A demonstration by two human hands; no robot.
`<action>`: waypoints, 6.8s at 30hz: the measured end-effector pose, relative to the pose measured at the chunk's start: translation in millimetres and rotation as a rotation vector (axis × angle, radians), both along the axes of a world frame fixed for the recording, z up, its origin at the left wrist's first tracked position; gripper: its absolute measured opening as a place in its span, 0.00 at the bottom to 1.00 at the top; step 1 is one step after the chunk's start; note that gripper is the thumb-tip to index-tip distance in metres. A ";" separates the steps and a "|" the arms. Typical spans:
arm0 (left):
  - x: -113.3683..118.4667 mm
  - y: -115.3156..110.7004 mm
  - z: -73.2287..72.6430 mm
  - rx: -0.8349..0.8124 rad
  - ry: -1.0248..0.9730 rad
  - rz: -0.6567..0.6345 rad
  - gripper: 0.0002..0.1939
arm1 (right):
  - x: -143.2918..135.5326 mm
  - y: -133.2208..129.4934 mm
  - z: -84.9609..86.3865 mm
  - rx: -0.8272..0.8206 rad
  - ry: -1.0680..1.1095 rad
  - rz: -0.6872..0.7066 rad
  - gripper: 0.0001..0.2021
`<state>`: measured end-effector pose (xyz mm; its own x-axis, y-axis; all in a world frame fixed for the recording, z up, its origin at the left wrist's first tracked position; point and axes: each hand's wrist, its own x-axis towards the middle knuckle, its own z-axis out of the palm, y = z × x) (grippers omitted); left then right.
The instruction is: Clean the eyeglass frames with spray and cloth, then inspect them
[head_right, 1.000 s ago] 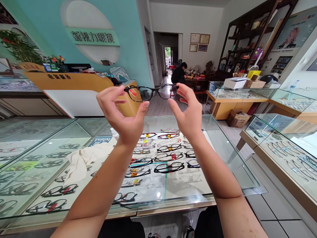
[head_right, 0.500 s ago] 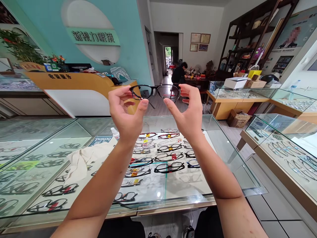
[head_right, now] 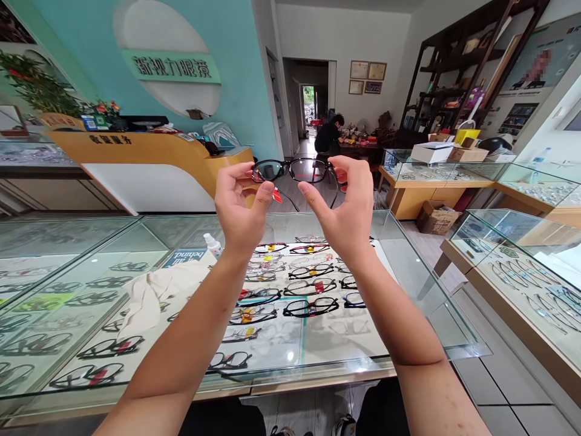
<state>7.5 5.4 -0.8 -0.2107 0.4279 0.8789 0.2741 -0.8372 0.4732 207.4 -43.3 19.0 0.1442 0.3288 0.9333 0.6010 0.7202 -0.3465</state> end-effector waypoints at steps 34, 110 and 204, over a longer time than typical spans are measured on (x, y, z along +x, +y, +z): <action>-3.3 -17.9 8.7 0.238 0.115 0.371 0.34 | 0.8 16.4 -9.3 -0.223 -0.014 0.124 0.22; -13.4 -7.7 9.8 0.284 0.148 0.353 0.32 | 8.6 12.5 -9.3 -0.072 -0.063 0.055 0.25; -8.8 -23.2 14.1 0.225 0.128 0.391 0.33 | -1.9 17.1 -15.4 -0.186 -0.044 0.125 0.25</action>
